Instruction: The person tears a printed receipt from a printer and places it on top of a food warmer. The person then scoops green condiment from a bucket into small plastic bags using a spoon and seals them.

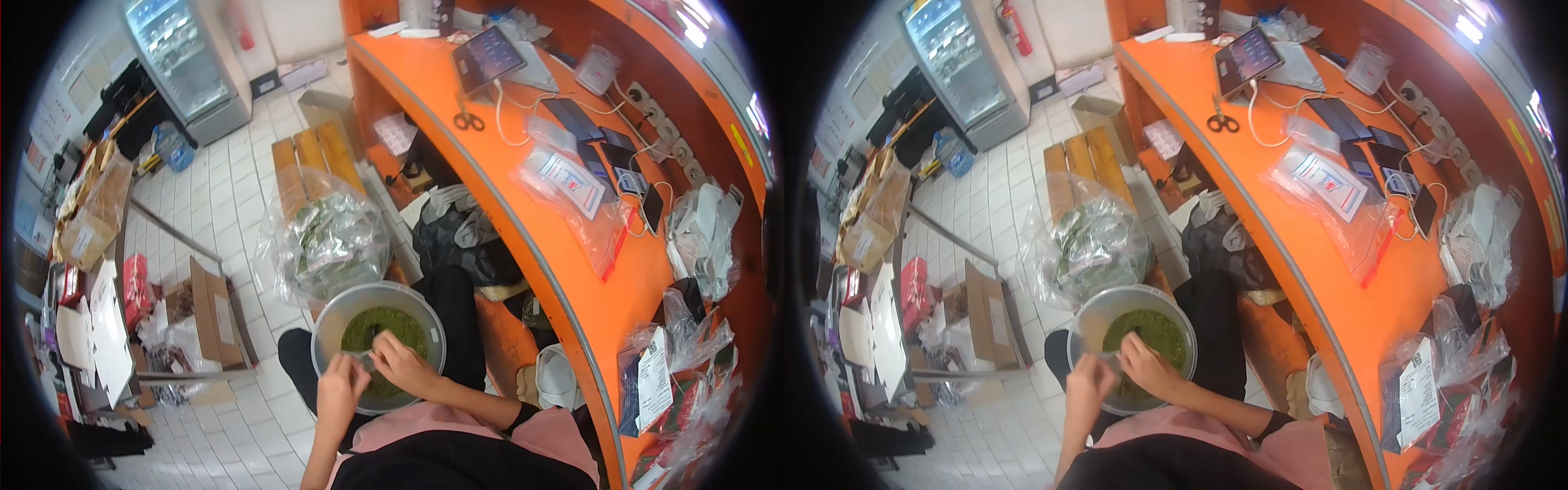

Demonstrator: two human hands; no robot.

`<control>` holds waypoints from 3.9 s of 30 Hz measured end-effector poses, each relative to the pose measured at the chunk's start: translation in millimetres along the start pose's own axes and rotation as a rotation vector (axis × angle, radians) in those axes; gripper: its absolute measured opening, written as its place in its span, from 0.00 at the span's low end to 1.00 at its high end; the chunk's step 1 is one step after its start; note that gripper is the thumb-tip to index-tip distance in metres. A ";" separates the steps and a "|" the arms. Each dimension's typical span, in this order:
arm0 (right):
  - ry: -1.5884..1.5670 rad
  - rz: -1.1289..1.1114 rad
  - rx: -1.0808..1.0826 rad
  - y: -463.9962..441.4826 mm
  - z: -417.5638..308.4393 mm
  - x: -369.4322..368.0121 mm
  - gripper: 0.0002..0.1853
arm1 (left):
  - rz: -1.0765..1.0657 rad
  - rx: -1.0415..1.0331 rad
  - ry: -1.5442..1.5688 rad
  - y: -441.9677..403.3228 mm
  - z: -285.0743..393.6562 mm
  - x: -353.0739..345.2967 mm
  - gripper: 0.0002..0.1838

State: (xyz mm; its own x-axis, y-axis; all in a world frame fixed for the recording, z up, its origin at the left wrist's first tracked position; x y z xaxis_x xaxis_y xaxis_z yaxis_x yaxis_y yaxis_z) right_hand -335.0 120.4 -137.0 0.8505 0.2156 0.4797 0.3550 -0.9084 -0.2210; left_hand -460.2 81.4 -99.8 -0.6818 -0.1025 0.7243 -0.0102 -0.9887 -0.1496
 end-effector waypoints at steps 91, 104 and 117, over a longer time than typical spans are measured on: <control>-0.362 -0.243 -0.034 -19.9 -7.3 59.0 0.03 | -0.015 -0.103 0.646 -6.0 -50.9 -37.0 0.34; -0.170 -0.379 0.016 -18.2 -28.5 70.4 0.09 | 0.115 0.062 0.586 1.0 -77.1 -31.2 0.23; -0.294 -0.329 -0.115 -29.9 -1.7 16.2 0.07 | 0.199 -0.032 1.216 -5.0 -38.8 -19.6 0.07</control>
State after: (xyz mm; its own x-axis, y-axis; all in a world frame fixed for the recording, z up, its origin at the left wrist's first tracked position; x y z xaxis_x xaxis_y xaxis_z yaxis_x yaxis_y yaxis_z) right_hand -332.5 150.4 -121.2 0.7795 0.5770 0.2436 0.5937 -0.8047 0.0063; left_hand -475.2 92.6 -139.4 -0.9108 -0.0652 -0.4077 0.1650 -0.9627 -0.2147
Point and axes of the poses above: each hand's wrist, its own y-axis away from the middle knuckle, its own x-axis out of the back of the hand, z = x × y, the point moved 5 cm from there along -y, towards the middle knuckle, and after that the axes turned 3 degrees about -x, right-handed, at the moved point
